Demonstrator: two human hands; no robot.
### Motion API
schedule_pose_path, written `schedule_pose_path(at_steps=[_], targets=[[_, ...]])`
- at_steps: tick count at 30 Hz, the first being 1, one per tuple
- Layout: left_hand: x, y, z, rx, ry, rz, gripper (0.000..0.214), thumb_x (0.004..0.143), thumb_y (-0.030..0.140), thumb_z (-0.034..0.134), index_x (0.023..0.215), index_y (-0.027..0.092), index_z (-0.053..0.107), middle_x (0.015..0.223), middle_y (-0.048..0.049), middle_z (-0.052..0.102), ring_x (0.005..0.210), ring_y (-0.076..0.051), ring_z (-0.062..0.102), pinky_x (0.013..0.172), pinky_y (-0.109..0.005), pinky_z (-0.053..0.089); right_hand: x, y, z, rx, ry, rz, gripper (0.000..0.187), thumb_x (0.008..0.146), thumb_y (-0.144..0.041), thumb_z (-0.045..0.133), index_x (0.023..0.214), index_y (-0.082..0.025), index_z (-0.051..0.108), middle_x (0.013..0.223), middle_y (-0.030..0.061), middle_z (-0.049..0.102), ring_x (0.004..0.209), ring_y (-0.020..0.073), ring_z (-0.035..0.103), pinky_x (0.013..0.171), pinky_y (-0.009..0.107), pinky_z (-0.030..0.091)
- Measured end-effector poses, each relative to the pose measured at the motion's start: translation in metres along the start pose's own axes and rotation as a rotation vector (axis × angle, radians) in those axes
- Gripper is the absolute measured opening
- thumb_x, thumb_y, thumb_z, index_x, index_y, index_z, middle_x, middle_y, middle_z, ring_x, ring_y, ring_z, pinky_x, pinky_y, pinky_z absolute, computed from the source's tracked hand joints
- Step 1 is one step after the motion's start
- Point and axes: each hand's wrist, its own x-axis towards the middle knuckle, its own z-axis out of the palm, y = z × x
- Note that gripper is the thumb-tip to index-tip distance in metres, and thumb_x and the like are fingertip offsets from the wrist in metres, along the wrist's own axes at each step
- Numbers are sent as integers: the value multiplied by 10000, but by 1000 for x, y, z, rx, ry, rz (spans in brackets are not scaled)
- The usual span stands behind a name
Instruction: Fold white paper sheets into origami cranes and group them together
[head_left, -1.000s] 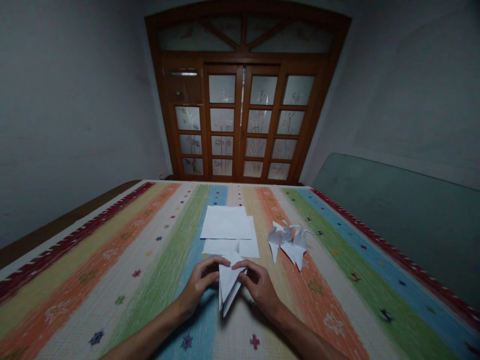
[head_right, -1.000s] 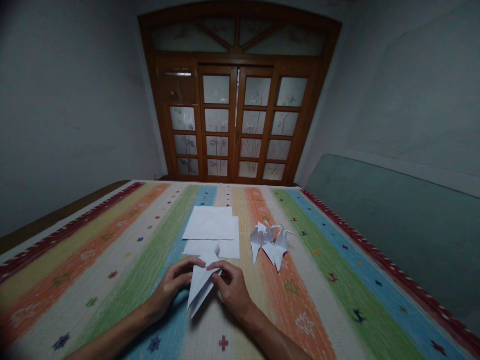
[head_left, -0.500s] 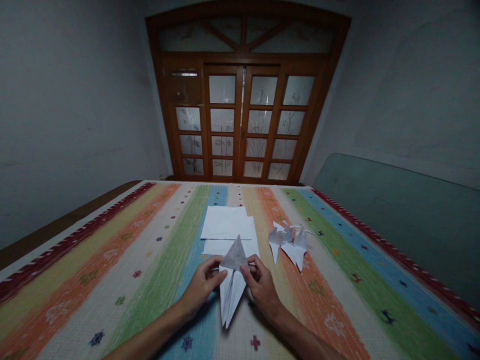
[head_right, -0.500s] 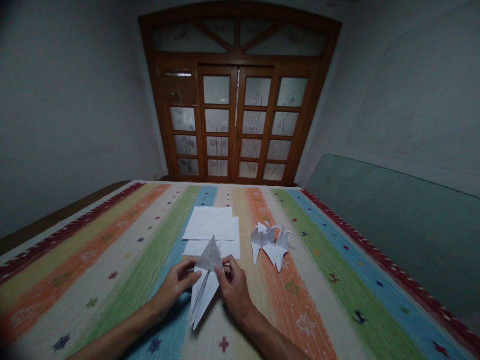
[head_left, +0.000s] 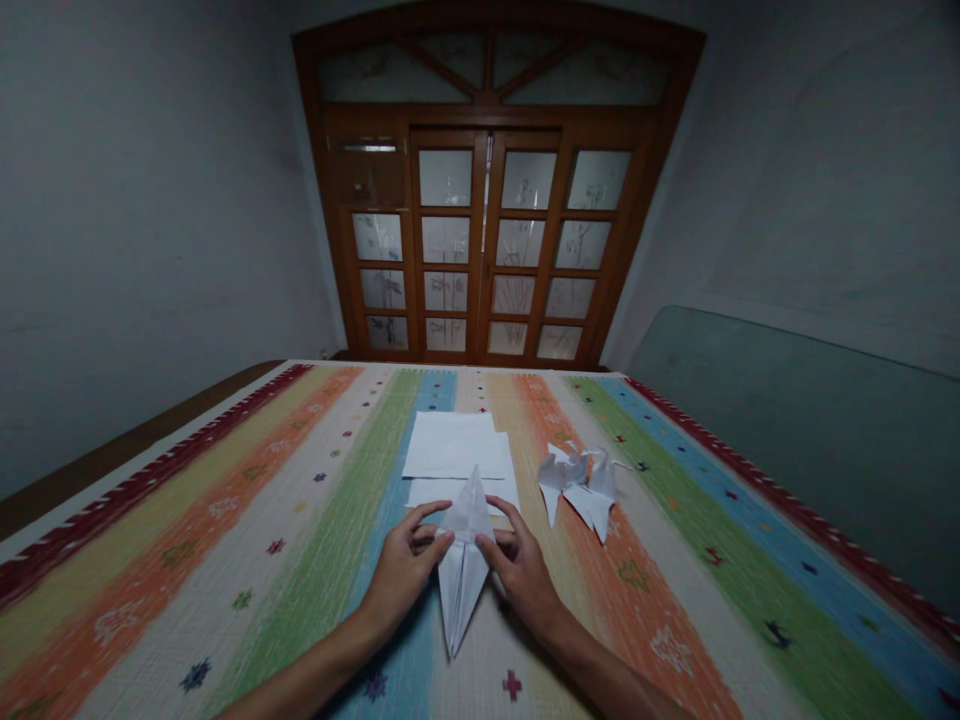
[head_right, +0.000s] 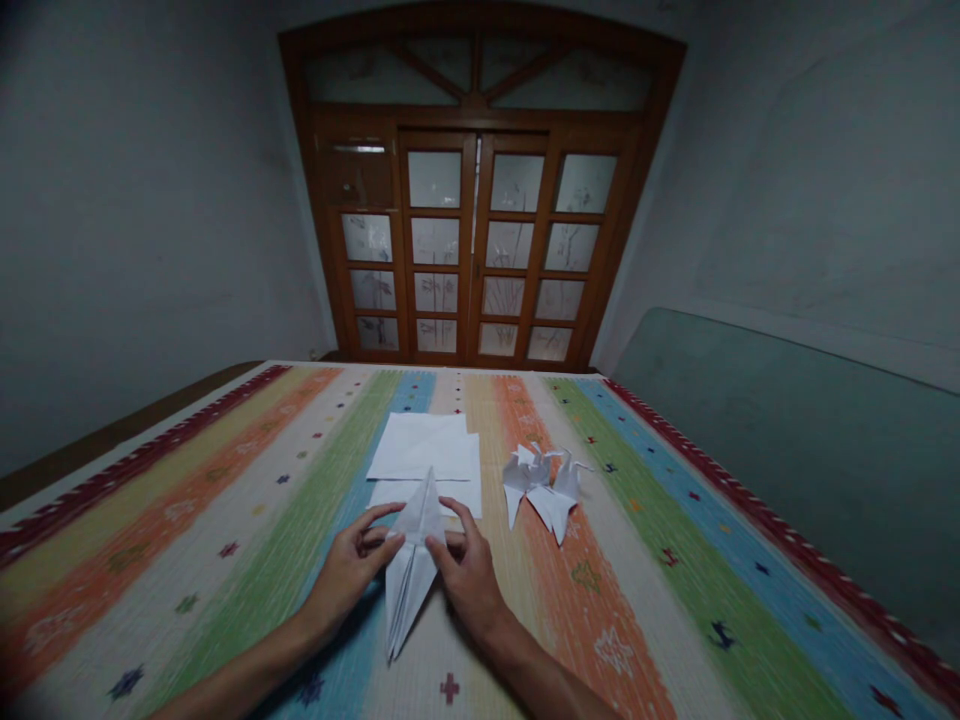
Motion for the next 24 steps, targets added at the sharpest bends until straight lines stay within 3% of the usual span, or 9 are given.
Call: schedule_pose_path(at_steps=[5,7,12,15,20,24], targets=[[-2,4,1,21,-14,38,365,774,419,765,1016,152,707,744,-26,696,746,-218,669,708,-292,498,3,-1,1,24,-2,-9,432,803,-603,708,911,-185,691,799,61,741,752,250,705,737,359,569],[-4,5,2,47,-19,88,299,781,404,759,947,160,715,839,-55,717,837,-240,684,755,-305,519,3,-2,1,-3,4,-52,417,797,-591,722,837,-175,720,842,81,747,838,267,705,781,358,566],[-14,14,6,83,-51,158,210,824,379,730,884,181,692,896,-54,714,885,-233,682,747,-286,544,4,-6,-2,70,-58,-148,360,785,-537,764,888,-191,769,969,98,755,924,267,698,849,360,556],[-20,17,9,122,-89,196,185,850,363,718,896,186,689,939,-60,727,899,-225,685,752,-278,543,5,-6,-4,88,-81,-140,340,768,-519,787,880,-198,777,908,84,763,879,259,704,836,360,557],[-21,12,8,160,-14,230,176,876,360,697,866,187,670,840,-31,721,805,-202,695,702,-257,527,2,-4,0,39,28,-146,309,741,-482,817,802,-186,752,781,57,738,750,222,684,698,301,556],[-17,6,8,61,12,169,229,866,380,706,964,190,622,831,-22,736,763,-202,720,694,-265,540,-1,-3,3,19,73,-144,260,786,-422,791,861,-181,730,803,56,740,756,214,697,702,289,563]])
